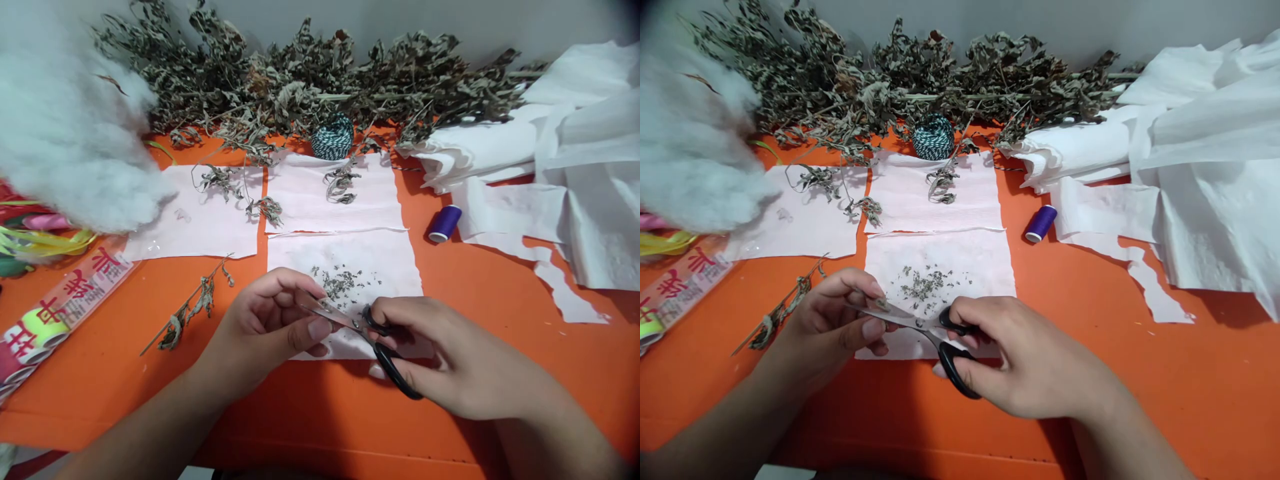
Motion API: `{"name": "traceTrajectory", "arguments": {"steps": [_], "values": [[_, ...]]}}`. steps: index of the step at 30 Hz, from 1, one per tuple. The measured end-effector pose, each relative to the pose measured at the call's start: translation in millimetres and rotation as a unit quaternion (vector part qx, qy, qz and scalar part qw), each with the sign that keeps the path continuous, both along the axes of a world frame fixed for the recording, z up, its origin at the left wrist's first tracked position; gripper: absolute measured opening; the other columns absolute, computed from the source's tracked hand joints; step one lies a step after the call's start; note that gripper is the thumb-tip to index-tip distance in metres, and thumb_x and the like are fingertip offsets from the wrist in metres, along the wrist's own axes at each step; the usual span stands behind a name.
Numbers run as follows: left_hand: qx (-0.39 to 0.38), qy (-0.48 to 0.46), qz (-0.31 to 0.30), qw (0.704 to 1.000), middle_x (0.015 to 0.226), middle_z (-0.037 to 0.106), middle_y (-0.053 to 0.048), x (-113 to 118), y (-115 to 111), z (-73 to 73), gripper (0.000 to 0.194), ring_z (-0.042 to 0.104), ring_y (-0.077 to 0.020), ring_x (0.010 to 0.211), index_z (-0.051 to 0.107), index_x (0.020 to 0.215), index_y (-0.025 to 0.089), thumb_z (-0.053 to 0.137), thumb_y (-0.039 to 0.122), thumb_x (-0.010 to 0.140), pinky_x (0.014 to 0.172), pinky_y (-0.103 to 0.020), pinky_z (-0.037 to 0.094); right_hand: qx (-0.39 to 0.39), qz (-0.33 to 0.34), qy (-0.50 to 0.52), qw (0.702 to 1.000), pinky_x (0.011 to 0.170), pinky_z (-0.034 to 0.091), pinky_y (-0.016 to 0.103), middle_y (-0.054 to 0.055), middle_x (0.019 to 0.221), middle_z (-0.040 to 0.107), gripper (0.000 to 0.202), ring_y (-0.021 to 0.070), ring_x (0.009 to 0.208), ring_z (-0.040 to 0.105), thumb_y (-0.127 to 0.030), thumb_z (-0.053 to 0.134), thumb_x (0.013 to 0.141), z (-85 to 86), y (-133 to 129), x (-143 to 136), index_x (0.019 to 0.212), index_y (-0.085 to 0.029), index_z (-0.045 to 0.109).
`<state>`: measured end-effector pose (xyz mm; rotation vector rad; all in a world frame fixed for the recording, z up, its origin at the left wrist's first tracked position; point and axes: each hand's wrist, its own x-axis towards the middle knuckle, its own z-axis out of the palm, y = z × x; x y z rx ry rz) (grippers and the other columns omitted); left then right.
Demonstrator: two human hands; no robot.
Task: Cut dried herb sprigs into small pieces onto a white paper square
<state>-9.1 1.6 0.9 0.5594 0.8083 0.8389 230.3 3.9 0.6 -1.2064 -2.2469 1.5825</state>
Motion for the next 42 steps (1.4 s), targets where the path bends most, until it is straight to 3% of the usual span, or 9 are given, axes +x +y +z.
{"name": "traceTrajectory", "arguments": {"steps": [17,23,29,35,42], "values": [[0.023,0.001,-0.014,1.000,0.074,0.072,0.003,-2.3,1.1,-1.3,0.018,0.071,-0.0094,0.064,0.069,0.084,0.019,0.078,0.007,0.075,0.059,-0.017,0.062,-0.017,0.024,-0.003,1.000,0.053,0.031,0.022,-0.005,0.069,0.047,0.018,0.0105,0.060,0.042,-0.021,0.058,0.084,1.5,0.0,4.0,0.077,-0.022,0.042],[0.007,0.019,-0.014,1.000,0.072,0.074,0.002,-3.5,0.1,-2.6,0.015,0.071,-0.0097,0.059,0.069,0.083,0.018,0.080,0.011,0.075,0.057,-0.015,0.060,-0.076,0.022,0.041,0.996,0.052,0.034,0.020,-0.005,0.069,0.056,0.014,0.0090,0.057,0.046,-0.021,0.052,0.091,-1.2,1.0,3.8,0.079,-0.021,0.044],[0.023,0.002,0.000,1.000,0.074,0.074,0.004,-2.9,0.1,-2.0,0.018,0.070,-0.0081,0.060,0.071,0.088,0.021,0.078,0.009,0.076,0.058,-0.015,0.060,-0.040,0.007,0.008,0.999,0.050,0.031,0.020,-0.005,0.068,0.048,0.019,0.0095,0.058,0.042,-0.023,0.057,0.088,-0.8,0.7,1.3,0.078,-0.022,0.041],[0.015,0.007,-0.012,1.000,0.076,0.076,0.002,-2.8,2.5,1.5,0.020,0.071,-0.0088,0.062,0.069,0.092,0.021,0.077,0.010,0.077,0.060,-0.015,0.059,0.016,0.014,-0.006,1.000,0.054,0.033,0.021,-0.004,0.073,0.051,0.016,0.0108,0.061,0.043,-0.023,0.060,0.084,2.9,1.1,-1.1,0.082,-0.022,0.045],[0.013,0.000,-0.018,1.000,0.075,0.074,0.002,-3.8,2.2,-4.4,0.021,0.071,-0.0101,0.063,0.070,0.090,0.021,0.079,0.008,0.075,0.061,-0.019,0.062,0.005,0.021,-0.004,1.000,0.052,0.033,0.021,-0.003,0.072,0.055,0.015,0.0110,0.061,0.045,-0.024,0.061,0.083,4.6,2.1,-1.1,0.080,-0.021,0.046]]}}
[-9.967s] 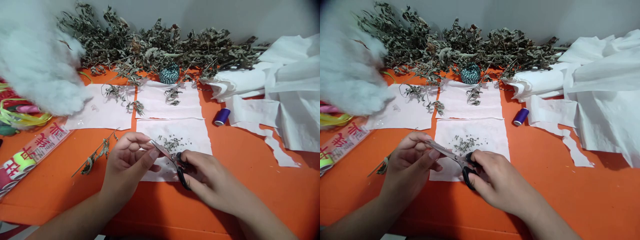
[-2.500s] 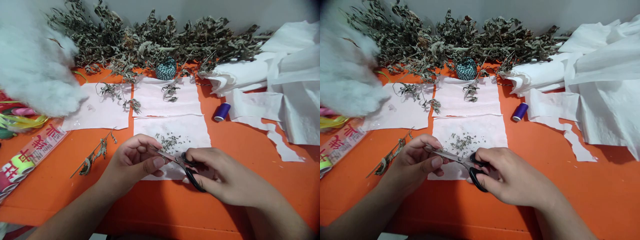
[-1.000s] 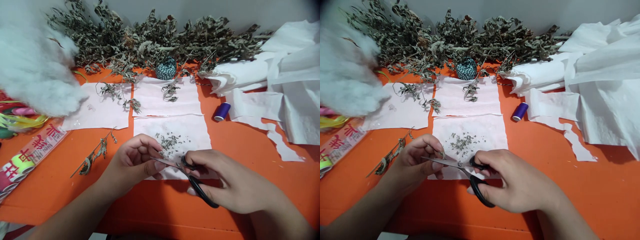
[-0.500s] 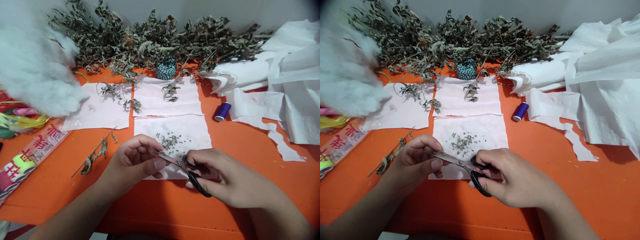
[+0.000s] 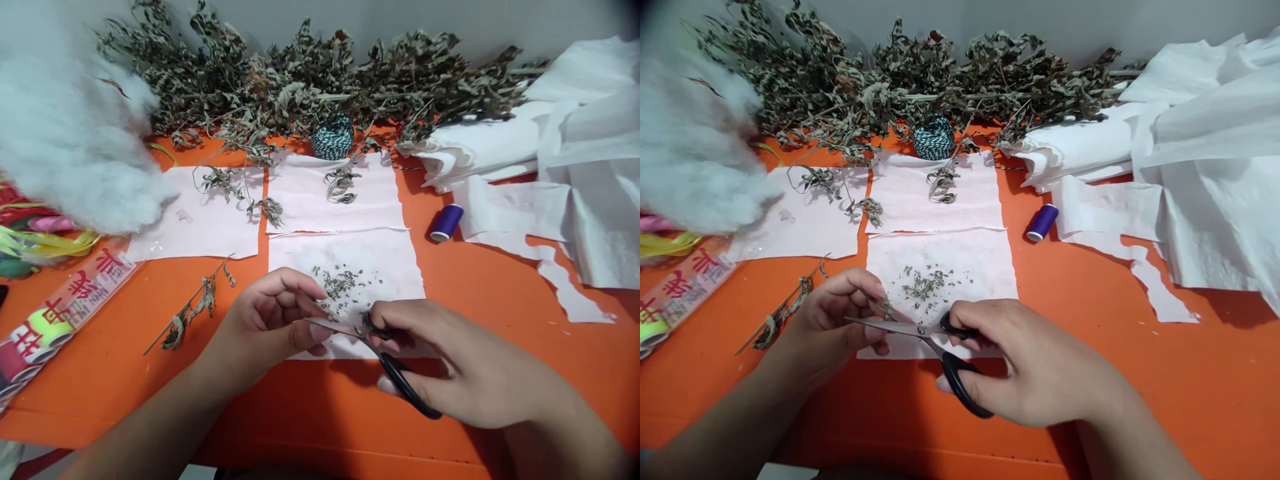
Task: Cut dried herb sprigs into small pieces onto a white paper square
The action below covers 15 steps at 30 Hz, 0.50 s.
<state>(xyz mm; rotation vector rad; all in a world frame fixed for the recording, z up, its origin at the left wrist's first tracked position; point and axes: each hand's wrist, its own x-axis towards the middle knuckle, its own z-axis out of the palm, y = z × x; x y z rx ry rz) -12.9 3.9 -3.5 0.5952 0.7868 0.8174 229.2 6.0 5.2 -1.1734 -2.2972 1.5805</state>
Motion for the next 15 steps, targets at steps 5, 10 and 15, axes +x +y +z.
{"name": "traceTrajectory", "arguments": {"steps": [5,10,15], "values": [[-0.008,-0.012,-0.022,1.000,0.076,0.075,0.002,-2.8,-0.8,-3.5,0.023,0.071,-0.0102,0.067,0.070,0.091,0.021,0.078,0.007,0.075,0.065,-0.020,0.062,0.009,0.009,-0.011,1.000,0.052,0.033,0.021,-0.003,0.074,0.056,0.013,0.0109,0.062,0.047,-0.024,0.061,0.083,0.5,-0.7,1.5,0.082,-0.021,0.047],[-0.011,-0.005,-0.060,0.998,0.079,0.076,0.000,-7.8,0.4,-3.6,0.026,0.073,-0.0121,0.071,0.070,0.095,0.022,0.080,0.010,0.075,0.063,-0.017,0.059,0.007,0.020,-0.010,1.000,0.053,0.033,0.021,-0.002,0.074,0.057,0.015,0.0113,0.063,0.047,-0.025,0.063,0.081,2.6,-0.6,2.1,0.081,-0.021,0.049],[-0.015,-0.045,-0.086,0.995,0.084,0.078,-0.001,-9.1,2.5,-1.8,0.028,0.073,-0.0104,0.070,0.069,0.096,0.021,0.079,0.006,0.075,0.065,-0.015,0.058,0.009,0.028,0.011,1.000,0.055,0.036,0.022,-0.001,0.077,0.059,0.016,0.0119,0.065,0.049,-0.024,0.064,0.079,3.2,-0.9,2.3,0.082,-0.021,0.049]]}}
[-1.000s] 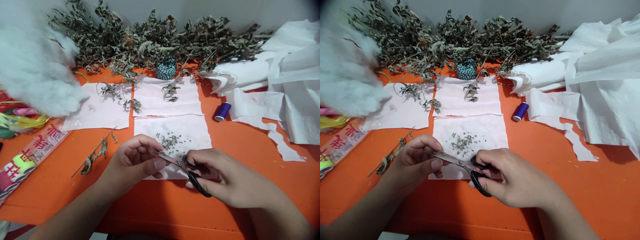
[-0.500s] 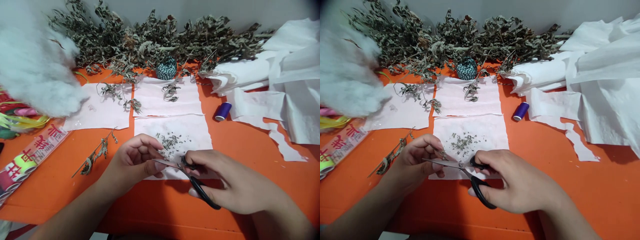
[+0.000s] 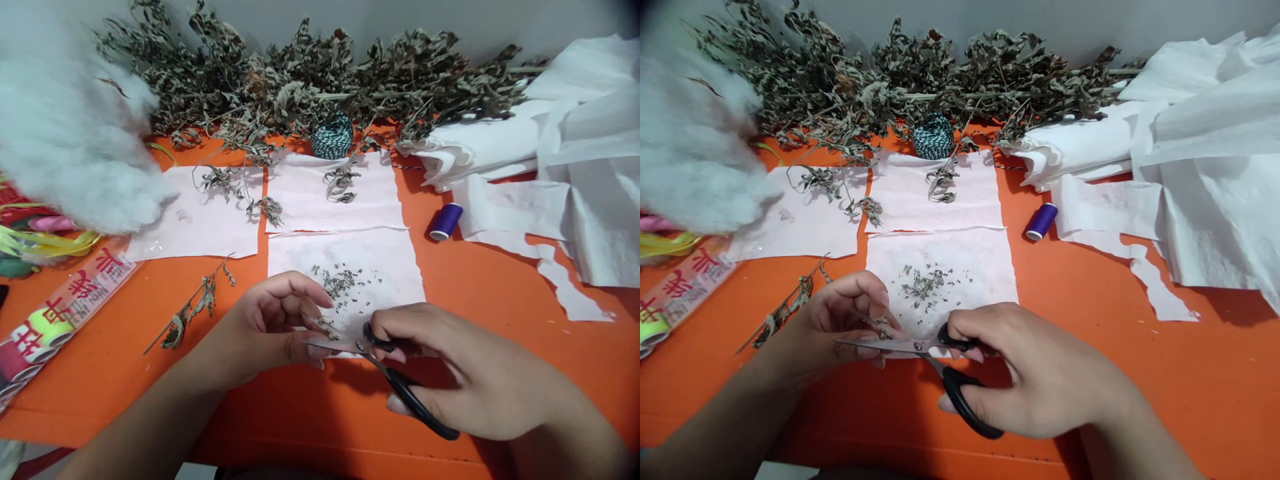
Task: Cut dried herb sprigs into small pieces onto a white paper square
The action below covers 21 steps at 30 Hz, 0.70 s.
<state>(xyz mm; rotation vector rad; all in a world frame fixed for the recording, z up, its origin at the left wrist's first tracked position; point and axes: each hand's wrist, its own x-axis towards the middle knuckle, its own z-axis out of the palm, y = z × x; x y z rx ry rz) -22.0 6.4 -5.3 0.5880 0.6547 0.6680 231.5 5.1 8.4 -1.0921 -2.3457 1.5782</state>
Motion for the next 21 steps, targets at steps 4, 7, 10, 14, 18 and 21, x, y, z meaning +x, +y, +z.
{"name": "traceTrajectory", "arguments": {"steps": [4,7,10,14,18,21], "values": [[-0.009,-0.005,-0.003,1.000,0.084,0.078,-0.002,1.4,1.4,0.9,0.028,0.074,-0.0109,0.071,0.069,0.095,0.020,0.079,0.005,0.074,0.064,-0.016,0.059,-0.002,0.004,0.001,1.000,0.056,0.037,0.020,-0.003,0.075,0.055,0.017,0.0112,0.064,0.046,-0.019,0.063,0.079,-1.1,-1.9,2.5,0.081,-0.021,0.046],[-0.015,-0.003,-0.002,1.000,0.081,0.077,-0.001,1.7,1.7,0.4,0.028,0.073,-0.0105,0.068,0.069,0.095,0.019,0.081,0.007,0.073,0.063,-0.016,0.059,-0.001,0.005,0.005,1.000,0.054,0.035,0.020,-0.004,0.072,0.053,0.018,0.0107,0.062,0.044,-0.015,0.061,0.078,-1.9,-2.7,4.2,0.079,-0.022,0.044],[-0.020,-0.004,0.000,1.000,0.081,0.076,0.001,1.3,1.5,-0.7,0.028,0.072,-0.0096,0.067,0.069,0.095,0.020,0.081,0.008,0.073,0.062,-0.015,0.059,-0.006,0.002,0.016,1.000,0.054,0.034,0.021,-0.003,0.072,0.053,0.015,0.0111,0.062,0.045,-0.016,0.058,0.079,-2.4,-2.1,4.5,0.079,-0.021,0.044],[-0.022,0.020,0.011,0.999,0.080,0.075,0.002,1.1,0.9,-2.3,0.027,0.071,-0.0101,0.067,0.069,0.094,0.021,0.080,0.008,0.073,0.060,-0.016,0.060,-0.016,0.003,0.018,1.000,0.054,0.034,0.023,-0.002,0.072,0.053,0.013,0.0116,0.062,0.045,-0.026,0.053,0.088,-3.3,-1.5,3.9,0.079,-0.021,0.044],[-0.008,0.034,0.019,0.999,0.077,0.074,0.003,1.5,1.4,-2.3,0.023,0.070,-0.0086,0.066,0.070,0.091,0.021,0.079,0.007,0.075,0.062,-0.017,0.061,-0.056,0.017,-0.001,0.998,0.054,0.033,0.023,-0.004,0.071,0.054,0.013,0.0113,0.062,0.046,-0.025,0.050,0.091,-5.4,-1.2,3.0,0.079,-0.022,0.044],[-0.011,0.036,0.028,0.999,0.075,0.073,0.002,2.7,2.6,-1.4,0.022,0.069,-0.0088,0.064,0.069,0.090,0.020,0.080,0.009,0.074,0.059,-0.017,0.060,-0.063,0.011,-0.002,0.998,0.053,0.033,0.023,-0.005,0.070,0.050,0.015,0.0107,0.061,0.044,-0.025,0.050,0.092,-7.0,-0.3,1.7,0.079,-0.022,0.042]]}}
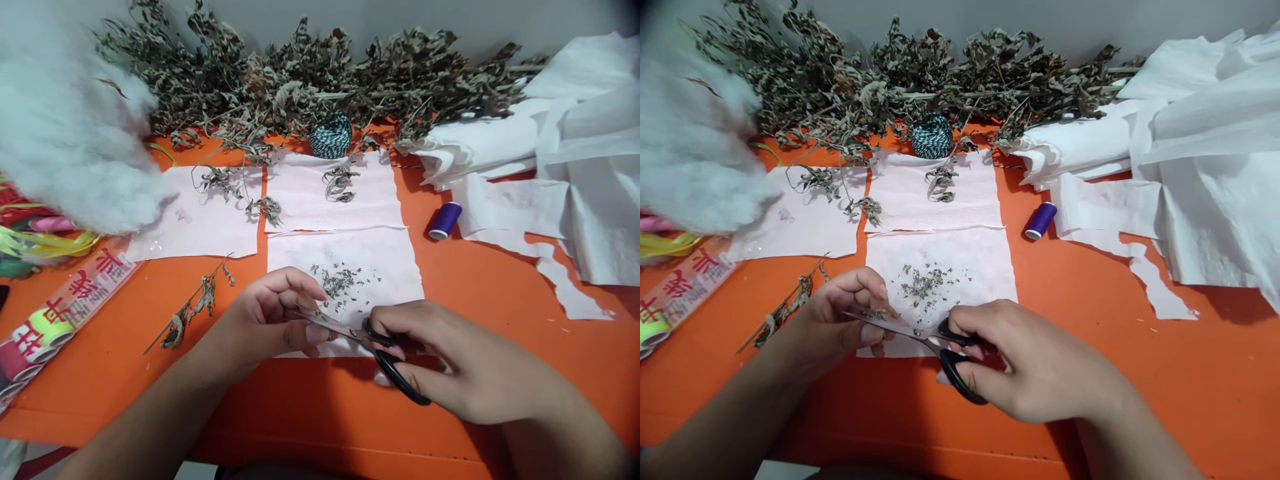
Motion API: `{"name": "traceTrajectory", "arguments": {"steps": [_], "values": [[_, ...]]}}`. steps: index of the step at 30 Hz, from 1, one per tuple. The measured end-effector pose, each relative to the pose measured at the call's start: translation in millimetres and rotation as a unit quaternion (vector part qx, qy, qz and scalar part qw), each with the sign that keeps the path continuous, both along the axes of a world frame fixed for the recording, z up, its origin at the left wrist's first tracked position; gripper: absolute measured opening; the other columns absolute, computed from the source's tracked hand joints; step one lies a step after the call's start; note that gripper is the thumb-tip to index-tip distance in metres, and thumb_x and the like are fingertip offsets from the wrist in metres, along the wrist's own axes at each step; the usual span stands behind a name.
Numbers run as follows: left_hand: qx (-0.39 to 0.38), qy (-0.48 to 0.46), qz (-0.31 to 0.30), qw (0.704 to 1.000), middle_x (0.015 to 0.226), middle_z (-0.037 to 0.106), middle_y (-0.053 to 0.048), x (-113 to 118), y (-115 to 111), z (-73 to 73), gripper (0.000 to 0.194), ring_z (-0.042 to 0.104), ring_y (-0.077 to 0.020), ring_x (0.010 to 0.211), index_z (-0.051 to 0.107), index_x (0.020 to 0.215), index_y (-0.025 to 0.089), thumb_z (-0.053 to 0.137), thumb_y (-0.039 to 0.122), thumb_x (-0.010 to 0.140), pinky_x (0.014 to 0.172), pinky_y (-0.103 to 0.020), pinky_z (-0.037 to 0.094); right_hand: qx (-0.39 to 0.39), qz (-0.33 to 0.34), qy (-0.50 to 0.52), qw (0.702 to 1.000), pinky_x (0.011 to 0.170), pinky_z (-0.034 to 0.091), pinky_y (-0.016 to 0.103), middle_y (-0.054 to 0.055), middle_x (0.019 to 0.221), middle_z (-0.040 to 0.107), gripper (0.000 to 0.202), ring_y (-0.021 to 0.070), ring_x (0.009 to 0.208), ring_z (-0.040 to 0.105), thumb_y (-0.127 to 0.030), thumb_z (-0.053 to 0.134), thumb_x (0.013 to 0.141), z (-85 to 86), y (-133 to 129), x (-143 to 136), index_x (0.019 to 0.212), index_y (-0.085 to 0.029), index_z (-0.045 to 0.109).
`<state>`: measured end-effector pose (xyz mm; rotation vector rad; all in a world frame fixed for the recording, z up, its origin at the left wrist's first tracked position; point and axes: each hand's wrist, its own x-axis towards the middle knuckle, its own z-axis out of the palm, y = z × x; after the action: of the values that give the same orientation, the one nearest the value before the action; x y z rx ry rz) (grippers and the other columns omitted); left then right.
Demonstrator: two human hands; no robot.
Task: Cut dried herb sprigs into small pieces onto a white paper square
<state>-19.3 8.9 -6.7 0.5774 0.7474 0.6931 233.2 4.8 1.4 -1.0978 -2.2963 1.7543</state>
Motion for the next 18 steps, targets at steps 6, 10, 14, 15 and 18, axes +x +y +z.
{"name": "traceTrajectory", "arguments": {"steps": [6,10,14,15,18], "values": [[-0.003,0.006,0.057,0.998,0.073,0.074,0.002,4,0,3.9,0.029,0.070,-0.0117,0.061,0.067,0.095,0.020,0.081,0.011,0.071,0.052,-0.018,0.061,0.065,-0.035,-0.029,0.997,0.054,0.034,0.021,-0.005,0.073,0.051,0.015,0.0103,0.062,0.044,-0.022,0.058,0.086,2.5,0,-1,0.083,-0.023,0.043],[-0.013,0.050,0.100,0.994,0.074,0.076,0.003,6,1,8.6,0.031,0.075,-0.0161,0.069,0.065,0.096,0.021,0.081,0.011,0.072,0.047,-0.015,0.058,0.134,-0.065,-0.020,0.989,0.052,0.033,0.021,-0.005,0.070,0.049,0.018,0.0101,0.058,0.042,-0.027,0.058,0.088,3.4,0,-1,0.081,-0.022,0.042],[-0.018,0.106,0.130,0.986,0.070,0.073,0.006,10,3,14.3,0.035,0.075,-0.0156,0.066,0.063,0.095,0.021,0.083,0.013,0.068,0.044,-0.013,0.056,0.186,-0.073,-0.031,0.979,0.054,0.033,0.022,-0.005,0.069,0.050,0.017,0.0103,0.057,0.042,-0.028,0.058,0.087,0.7,2,-1,0.082,-0.022,0.043],[-0.018,0.122,0.143,0.982,0.068,0.072,0.007,11,3,15.8,0.035,0.075,-0.0143,0.064,0.063,0.094,0.021,0.084,0.013,0.067,0.046,-0.013,0.056,0.198,-0.073,-0.037,0.977,0.055,0.033,0.022,-0.004,0.070,0.052,0.016,0.0106,0.058,0.044,-0.027,0.059,0.086,0.0,2,-1,0.083,-0.021,0.044],[-0.010,0.159,0.166,0.973,0.067,0.071,0.007,14,2,18.3,0.037,0.072,-0.0110,0.060,0.064,0.094,0.021,0.085,0.013,0.065,0.050,-0.012,0.057,0.229,-0.072,-0.064,0.969,0.056,0.033,0.024,-0.003,0.073,0.055,0.014,0.0123,0.061,0.048,-0.024,0.059,0.083,-1.5,2,-1,0.087,-0.021,0.046]]}}
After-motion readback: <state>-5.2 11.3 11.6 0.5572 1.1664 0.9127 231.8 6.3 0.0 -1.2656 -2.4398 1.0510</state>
